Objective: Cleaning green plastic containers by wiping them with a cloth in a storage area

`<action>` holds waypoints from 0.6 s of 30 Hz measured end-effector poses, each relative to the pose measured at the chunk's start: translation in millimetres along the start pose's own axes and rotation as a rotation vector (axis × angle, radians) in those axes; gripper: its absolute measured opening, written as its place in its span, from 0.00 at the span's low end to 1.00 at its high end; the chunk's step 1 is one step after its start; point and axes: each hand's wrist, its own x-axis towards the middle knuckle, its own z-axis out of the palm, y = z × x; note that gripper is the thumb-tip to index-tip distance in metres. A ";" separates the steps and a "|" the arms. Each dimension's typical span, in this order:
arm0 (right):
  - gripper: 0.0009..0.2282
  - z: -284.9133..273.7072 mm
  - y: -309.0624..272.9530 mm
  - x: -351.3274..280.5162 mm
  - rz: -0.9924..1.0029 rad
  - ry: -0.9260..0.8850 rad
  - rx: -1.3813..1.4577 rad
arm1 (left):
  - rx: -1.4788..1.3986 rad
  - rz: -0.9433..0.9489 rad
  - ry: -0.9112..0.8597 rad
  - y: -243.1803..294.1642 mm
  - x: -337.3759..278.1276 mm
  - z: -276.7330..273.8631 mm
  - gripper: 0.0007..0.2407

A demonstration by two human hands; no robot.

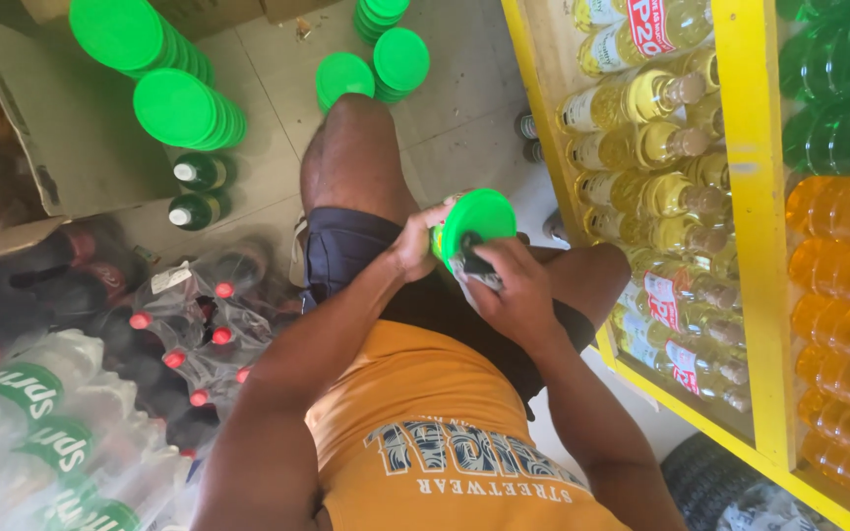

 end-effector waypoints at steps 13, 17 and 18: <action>0.13 -13.9 5.4 29.2 0.101 -0.008 -0.061 | 0.182 -0.012 -0.027 13.1 -7.4 32.5 0.23; 0.13 -14.9 -9.4 -0.4 0.042 -0.251 0.179 | -0.003 -0.034 -0.004 4.5 4.0 5.9 0.22; 0.13 -30.7 -9.2 0.6 0.042 -0.250 0.177 | -0.003 -0.034 -0.007 3.4 2.7 4.5 0.22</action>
